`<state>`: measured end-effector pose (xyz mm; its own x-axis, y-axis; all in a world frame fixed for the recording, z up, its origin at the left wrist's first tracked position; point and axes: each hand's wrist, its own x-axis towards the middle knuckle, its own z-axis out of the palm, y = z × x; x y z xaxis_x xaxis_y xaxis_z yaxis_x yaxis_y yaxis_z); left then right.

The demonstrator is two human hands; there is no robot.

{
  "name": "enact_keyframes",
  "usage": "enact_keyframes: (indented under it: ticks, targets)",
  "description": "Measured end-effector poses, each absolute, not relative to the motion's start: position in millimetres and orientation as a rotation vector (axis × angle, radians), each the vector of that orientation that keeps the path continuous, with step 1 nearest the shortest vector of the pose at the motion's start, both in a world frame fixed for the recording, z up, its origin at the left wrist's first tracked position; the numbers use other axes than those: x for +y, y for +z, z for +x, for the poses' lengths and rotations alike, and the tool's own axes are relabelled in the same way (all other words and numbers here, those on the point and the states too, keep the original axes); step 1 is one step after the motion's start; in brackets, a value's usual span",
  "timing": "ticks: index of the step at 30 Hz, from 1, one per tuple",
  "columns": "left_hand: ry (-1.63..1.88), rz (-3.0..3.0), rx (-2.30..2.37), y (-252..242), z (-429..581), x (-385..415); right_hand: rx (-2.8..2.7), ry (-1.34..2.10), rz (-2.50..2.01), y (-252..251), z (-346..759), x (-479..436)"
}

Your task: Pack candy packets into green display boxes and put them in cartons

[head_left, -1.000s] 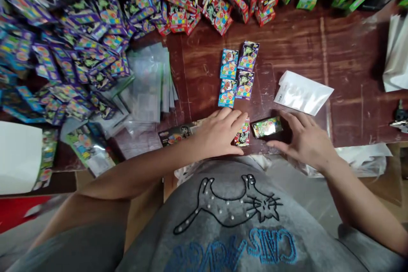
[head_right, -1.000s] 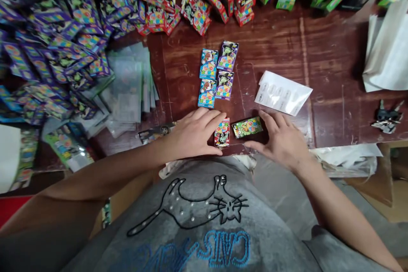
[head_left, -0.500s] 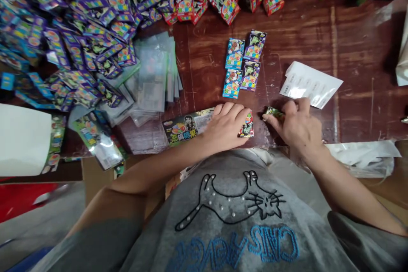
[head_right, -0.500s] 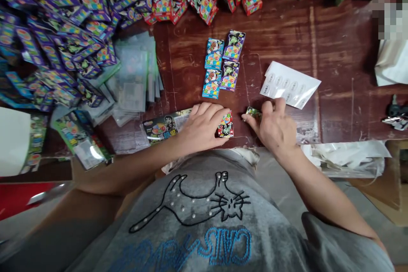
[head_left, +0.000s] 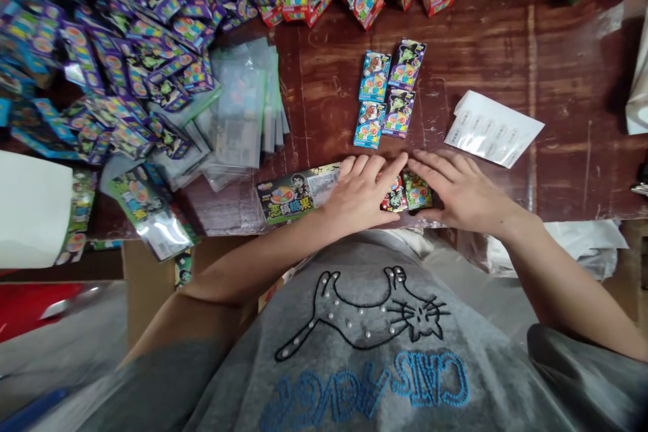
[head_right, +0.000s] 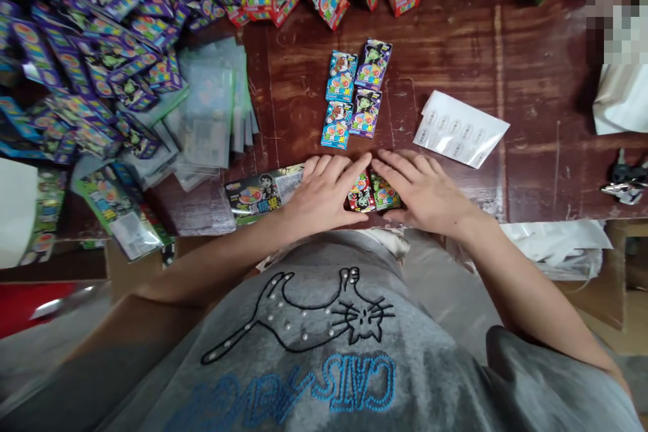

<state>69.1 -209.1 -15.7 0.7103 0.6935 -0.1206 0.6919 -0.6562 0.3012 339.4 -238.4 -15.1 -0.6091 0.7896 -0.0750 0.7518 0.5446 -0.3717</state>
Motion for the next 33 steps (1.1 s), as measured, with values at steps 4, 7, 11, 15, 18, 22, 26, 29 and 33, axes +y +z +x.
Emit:
enact_keyframes:
  ticks: [4,7,11,15,18,22,26,29,33]
  targets:
    - [-0.009,2.623,1.265,-12.2,76.0,-212.5,-2.674,0.455,-1.494,-22.5,347.0,-240.9]
    - [-0.011,2.626,1.376,-10.4,90.4,-208.2,-2.525,0.376,-1.733,-20.6,352.8,-263.6]
    - [-0.117,2.574,1.421,-5.9,116.5,-196.3,-2.385,0.361,-1.833,-22.9,343.4,-298.2]
    - [-0.279,2.535,1.337,-1.7,135.6,-193.1,-2.203,0.322,-1.861,-36.5,321.7,-308.2]
    - [-0.323,2.525,1.343,-2.8,143.4,-195.6,-2.186,0.352,-1.799,-44.9,315.9,-300.1]
    - [-0.313,2.538,1.304,-1.6,138.9,-199.4,-2.309,0.419,-1.640,-50.5,320.8,-286.4]
    - [-0.076,2.560,1.263,11.4,85.6,-200.8,-2.326,0.455,-1.439,-54.8,327.7,-275.0]
    - [0.053,2.570,1.305,11.4,22.9,-204.7,-2.261,0.441,-1.392,-60.0,323.9,-264.4]
    - [-0.042,2.517,1.307,-12.0,-30.8,-213.5,-2.205,0.389,-1.403,-66.4,297.0,-246.0]
